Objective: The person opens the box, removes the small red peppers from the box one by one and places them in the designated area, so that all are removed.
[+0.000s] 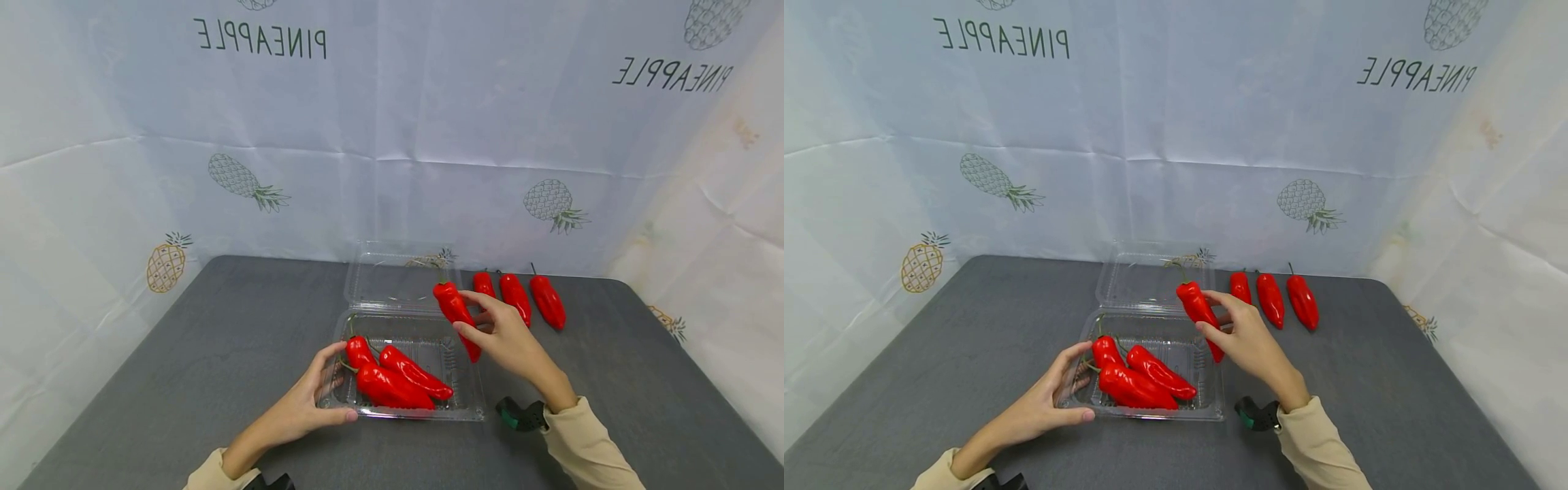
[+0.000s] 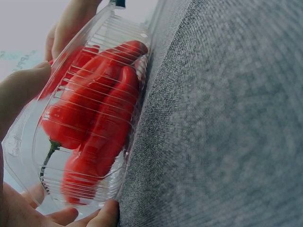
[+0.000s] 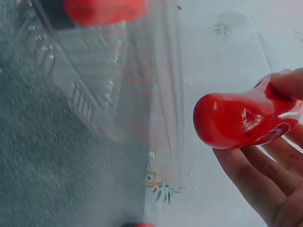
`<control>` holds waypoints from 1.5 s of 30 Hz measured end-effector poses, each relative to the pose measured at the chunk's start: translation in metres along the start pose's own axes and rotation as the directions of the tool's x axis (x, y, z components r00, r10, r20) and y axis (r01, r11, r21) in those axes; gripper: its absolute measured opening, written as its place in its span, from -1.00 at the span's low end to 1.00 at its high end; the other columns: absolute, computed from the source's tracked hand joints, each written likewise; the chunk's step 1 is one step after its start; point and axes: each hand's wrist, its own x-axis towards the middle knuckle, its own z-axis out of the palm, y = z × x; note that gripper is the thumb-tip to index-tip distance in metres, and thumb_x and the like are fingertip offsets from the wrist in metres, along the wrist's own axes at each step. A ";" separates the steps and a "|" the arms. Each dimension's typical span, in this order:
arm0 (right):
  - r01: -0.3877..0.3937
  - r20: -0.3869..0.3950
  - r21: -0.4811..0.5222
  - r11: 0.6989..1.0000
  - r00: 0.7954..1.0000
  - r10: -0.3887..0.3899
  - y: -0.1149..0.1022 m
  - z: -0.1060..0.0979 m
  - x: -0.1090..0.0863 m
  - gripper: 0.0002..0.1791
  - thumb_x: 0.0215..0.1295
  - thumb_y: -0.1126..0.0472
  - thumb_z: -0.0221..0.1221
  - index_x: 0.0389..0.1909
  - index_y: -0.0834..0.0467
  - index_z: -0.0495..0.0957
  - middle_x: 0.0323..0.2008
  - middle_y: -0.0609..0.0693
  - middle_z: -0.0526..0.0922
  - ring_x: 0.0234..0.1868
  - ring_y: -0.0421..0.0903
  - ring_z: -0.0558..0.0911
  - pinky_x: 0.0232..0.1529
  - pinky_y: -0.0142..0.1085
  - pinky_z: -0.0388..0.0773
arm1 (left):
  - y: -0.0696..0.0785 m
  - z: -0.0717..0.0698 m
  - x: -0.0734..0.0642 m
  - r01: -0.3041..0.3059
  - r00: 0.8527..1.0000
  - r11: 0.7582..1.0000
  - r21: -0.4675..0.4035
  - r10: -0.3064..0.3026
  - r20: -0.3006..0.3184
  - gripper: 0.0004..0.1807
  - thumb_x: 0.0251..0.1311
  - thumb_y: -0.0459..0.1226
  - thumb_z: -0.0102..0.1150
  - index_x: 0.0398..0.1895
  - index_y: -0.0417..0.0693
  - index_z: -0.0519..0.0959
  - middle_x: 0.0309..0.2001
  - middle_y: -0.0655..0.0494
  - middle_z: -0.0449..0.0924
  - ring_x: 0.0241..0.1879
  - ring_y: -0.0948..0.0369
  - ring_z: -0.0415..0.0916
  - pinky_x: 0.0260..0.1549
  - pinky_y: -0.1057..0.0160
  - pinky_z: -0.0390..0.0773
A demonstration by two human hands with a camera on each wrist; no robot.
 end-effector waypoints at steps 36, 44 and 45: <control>-0.171 -0.085 -0.054 0.984 0.982 0.166 0.029 -0.050 -0.001 -0.32 0.35 0.09 0.25 0.40 0.24 0.29 0.18 0.31 0.49 -0.07 0.25 0.70 -0.28 -0.19 0.73 | 0.000 0.000 0.001 0.000 1.000 1.000 0.014 0.000 0.000 0.04 0.08 -0.26 0.43 0.51 -0.09 -0.07 0.53 -0.22 -0.08 0.50 -0.31 -0.01 0.35 -0.11 0.30; -0.221 -0.110 -0.055 0.974 0.971 0.214 0.042 -0.061 -0.004 -0.28 0.39 0.05 0.19 0.45 0.26 0.21 0.25 0.37 0.43 -0.01 0.33 0.65 -0.22 0.00 0.77 | 0.000 0.000 0.000 -0.005 1.000 1.000 0.006 0.005 0.001 0.04 0.08 -0.28 0.43 0.51 -0.11 -0.07 0.53 -0.23 -0.09 0.50 -0.31 -0.01 0.35 -0.12 0.28; -0.228 -0.115 -0.058 0.972 0.969 0.220 0.043 -0.062 -0.004 -0.28 0.40 0.04 0.19 0.45 0.26 0.21 0.25 0.37 0.43 0.00 0.34 0.64 -0.22 0.02 0.76 | 0.000 0.000 0.000 -0.006 1.000 1.000 0.005 0.006 0.001 0.04 0.08 -0.28 0.43 0.51 -0.11 -0.07 0.53 -0.23 -0.09 0.50 -0.31 -0.02 0.35 -0.12 0.28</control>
